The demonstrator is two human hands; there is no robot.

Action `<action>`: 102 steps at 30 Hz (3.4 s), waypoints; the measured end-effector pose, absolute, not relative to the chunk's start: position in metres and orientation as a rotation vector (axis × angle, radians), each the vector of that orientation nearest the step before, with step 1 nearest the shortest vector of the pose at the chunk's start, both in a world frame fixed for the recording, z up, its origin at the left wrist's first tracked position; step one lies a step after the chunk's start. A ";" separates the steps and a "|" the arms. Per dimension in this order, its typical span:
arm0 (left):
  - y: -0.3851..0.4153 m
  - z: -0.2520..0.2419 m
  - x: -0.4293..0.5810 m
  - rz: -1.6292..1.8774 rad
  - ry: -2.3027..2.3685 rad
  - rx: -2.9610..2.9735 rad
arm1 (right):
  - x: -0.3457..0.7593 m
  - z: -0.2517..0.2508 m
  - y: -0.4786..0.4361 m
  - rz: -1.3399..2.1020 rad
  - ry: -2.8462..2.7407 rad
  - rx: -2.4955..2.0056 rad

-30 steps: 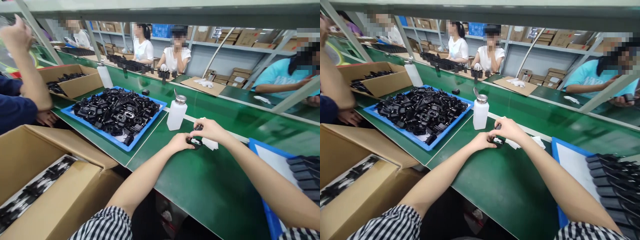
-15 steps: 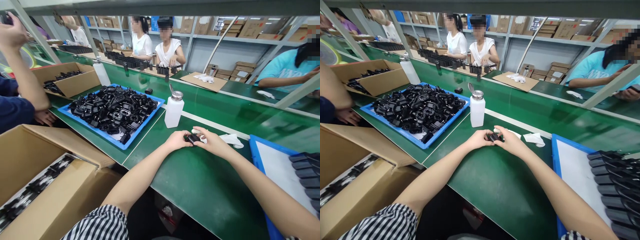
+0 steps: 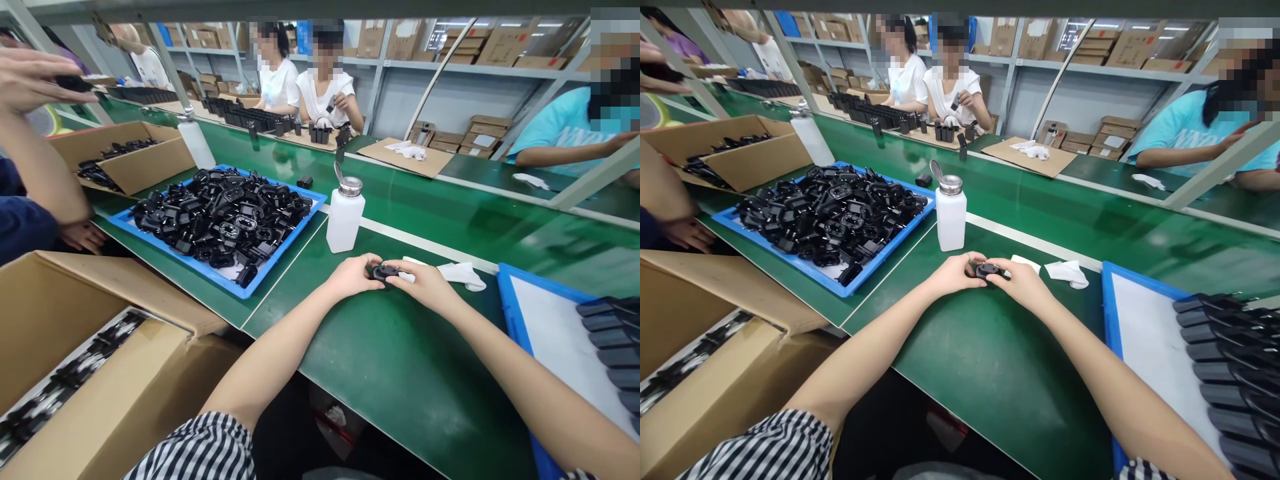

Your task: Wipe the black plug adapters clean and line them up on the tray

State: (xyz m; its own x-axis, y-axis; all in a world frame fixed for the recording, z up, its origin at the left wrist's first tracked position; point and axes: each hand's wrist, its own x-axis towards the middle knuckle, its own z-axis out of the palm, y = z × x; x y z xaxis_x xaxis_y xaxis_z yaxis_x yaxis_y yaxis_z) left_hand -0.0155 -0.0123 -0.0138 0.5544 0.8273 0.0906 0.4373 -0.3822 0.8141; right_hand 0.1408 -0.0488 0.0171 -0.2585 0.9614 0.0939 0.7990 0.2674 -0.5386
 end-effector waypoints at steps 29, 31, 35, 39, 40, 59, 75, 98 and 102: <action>-0.014 0.003 -0.011 0.497 1.157 2.173 | 0.148 0.018 -0.046 0.592 -2.208 -1.607; -0.013 0.012 -0.008 0.394 1.195 2.263 | 0.146 0.021 -0.044 0.551 -2.240 -1.644; -0.011 0.038 0.003 0.079 1.274 2.482 | 0.141 0.031 -0.040 0.395 -2.411 -1.757; -0.005 0.061 0.016 -0.220 1.216 2.562 | 0.138 0.040 -0.036 0.292 -2.606 -1.803; -0.003 0.064 0.019 -0.268 1.193 2.579 | 0.137 0.042 -0.035 0.281 -2.637 -1.803; 0.006 0.032 0.002 0.059 1.075 2.529 | 0.147 0.025 -0.041 0.464 -2.461 -1.730; 0.007 0.039 0.004 -0.001 1.022 2.555 | 0.147 0.032 -0.037 0.287 -2.645 -1.694; 0.000 0.039 -0.001 0.022 0.988 2.575 | 0.150 0.030 -0.040 0.586 -2.472 -1.681; -0.006 0.037 0.001 0.008 0.983 2.725 | 0.148 0.031 -0.044 0.546 -2.461 -1.714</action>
